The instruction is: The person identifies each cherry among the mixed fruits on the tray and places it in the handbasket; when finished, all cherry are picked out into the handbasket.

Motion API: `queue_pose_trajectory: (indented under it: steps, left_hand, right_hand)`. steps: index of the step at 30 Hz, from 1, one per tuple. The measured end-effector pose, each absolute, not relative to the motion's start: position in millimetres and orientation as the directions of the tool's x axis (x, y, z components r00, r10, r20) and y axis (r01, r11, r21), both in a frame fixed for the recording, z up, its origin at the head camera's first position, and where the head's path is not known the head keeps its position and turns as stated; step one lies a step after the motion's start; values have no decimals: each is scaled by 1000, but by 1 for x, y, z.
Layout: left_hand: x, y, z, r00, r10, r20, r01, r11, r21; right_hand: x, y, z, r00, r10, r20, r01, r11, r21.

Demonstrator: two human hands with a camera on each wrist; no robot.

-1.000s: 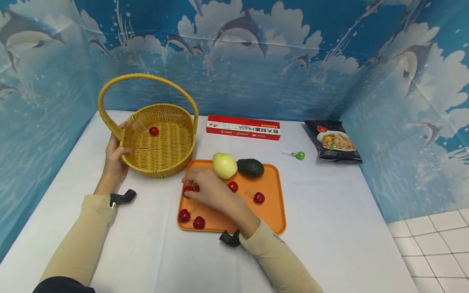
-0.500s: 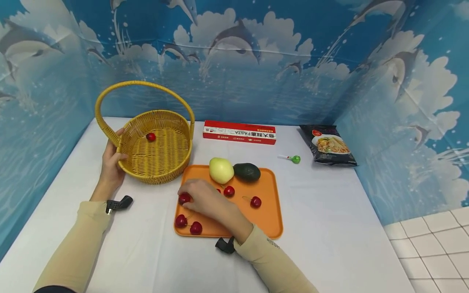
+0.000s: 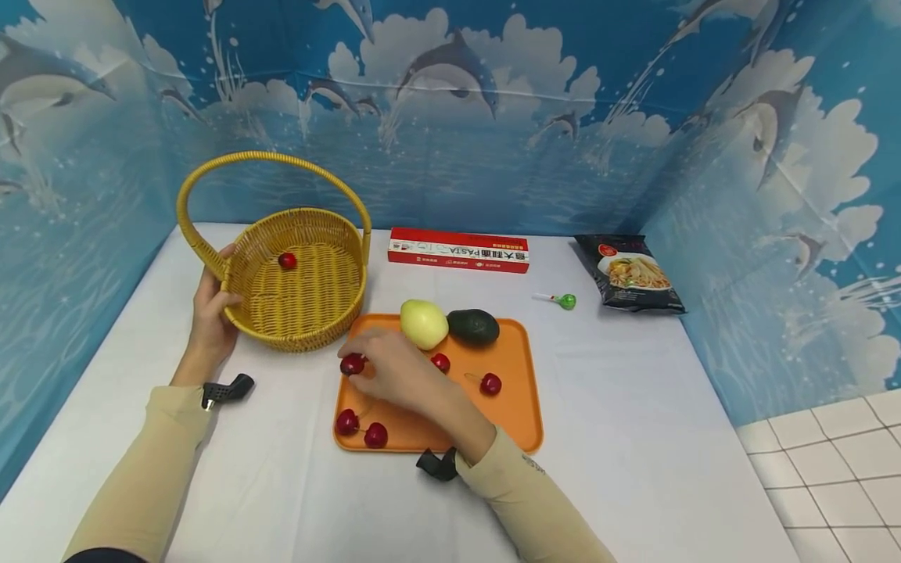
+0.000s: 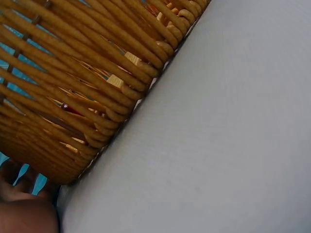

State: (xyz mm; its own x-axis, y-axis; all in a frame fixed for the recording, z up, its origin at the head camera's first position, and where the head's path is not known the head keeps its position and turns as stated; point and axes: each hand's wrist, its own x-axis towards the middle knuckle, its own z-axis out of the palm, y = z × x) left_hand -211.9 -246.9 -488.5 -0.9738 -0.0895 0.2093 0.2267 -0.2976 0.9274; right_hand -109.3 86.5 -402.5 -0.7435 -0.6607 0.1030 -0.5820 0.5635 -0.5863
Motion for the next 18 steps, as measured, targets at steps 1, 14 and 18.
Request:
queue_pose_trajectory:
  steps: [1,14,18]
  left_hand:
    - [-211,-247,-489,-974,-90,209,227,-299,927]
    - [-212,-249,-493,-973,-107,206,228,-279,933]
    - [-213,-247,-491,-971,-103,217,238,-292,926]
  right_hand:
    - [-110,87,-399,-741,-658,131,-588,543,-599]
    - [-143,64,-381,-745,-540,392,-656,486,-577]
    - [-151,50,-383,-754,-548,362,-648,534,-543]
